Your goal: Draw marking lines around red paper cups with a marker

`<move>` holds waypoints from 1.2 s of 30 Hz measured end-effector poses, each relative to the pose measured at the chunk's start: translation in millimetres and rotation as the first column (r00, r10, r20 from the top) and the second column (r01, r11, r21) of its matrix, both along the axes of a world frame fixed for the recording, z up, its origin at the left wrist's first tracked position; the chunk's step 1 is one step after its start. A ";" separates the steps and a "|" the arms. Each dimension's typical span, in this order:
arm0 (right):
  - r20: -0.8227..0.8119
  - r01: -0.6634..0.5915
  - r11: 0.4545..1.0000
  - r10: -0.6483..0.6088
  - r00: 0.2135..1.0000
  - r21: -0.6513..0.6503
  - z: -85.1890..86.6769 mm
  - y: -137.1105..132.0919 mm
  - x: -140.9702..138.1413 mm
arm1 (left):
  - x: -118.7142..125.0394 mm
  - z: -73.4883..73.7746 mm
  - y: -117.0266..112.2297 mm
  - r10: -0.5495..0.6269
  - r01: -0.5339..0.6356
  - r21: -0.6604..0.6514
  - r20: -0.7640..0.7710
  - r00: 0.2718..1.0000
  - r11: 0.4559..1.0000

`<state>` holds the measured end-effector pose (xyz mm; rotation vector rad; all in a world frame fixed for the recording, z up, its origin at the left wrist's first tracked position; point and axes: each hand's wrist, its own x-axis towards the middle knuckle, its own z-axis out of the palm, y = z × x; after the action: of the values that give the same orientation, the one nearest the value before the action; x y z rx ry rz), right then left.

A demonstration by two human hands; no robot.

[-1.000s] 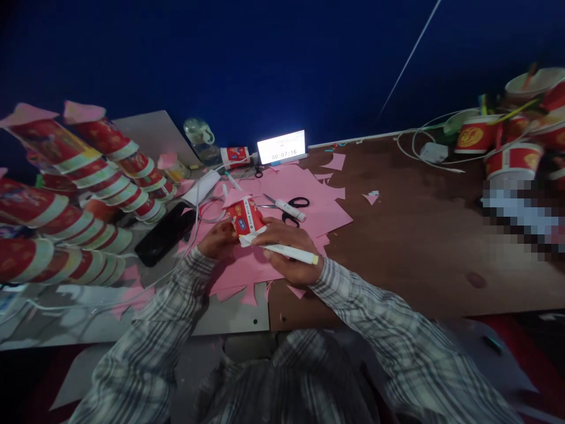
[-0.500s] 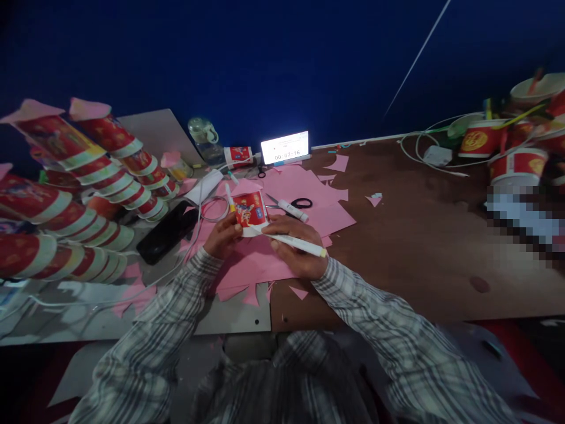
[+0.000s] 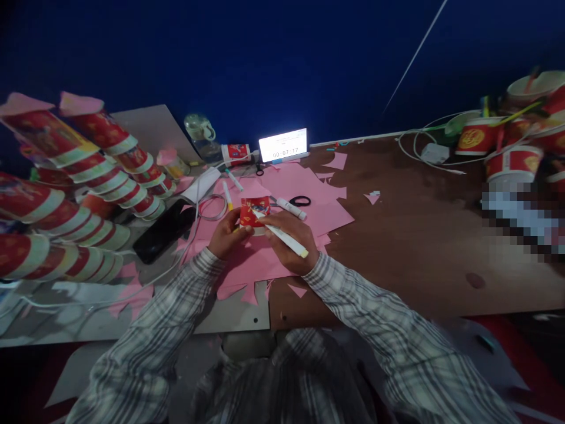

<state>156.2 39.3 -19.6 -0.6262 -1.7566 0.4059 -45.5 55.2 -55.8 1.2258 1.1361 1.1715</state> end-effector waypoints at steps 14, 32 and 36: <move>0.010 -0.009 1.000 0.009 1.000 0.024 -6.3 5.0 -2.3 | 5.5 -2.7 -0.5 0.028 -0.026 0.048 -0.037 0.999 0.999; 0.063 0.029 1.000 -0.029 0.998 0.005 -6.4 6.3 -1.5 | 6.9 -3.9 -1.4 0.065 -0.059 0.097 -0.063 0.996 0.994; 0.037 0.027 0.999 -0.026 0.999 -0.020 -5.5 6.8 -1.8 | 8.9 -1.6 -3.0 0.015 -0.018 0.096 0.032 0.999 0.995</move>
<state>154.3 46.1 -25.1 -0.6748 -1.7788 0.3970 -36.6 52.2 -57.4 1.2689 1.0786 1.2666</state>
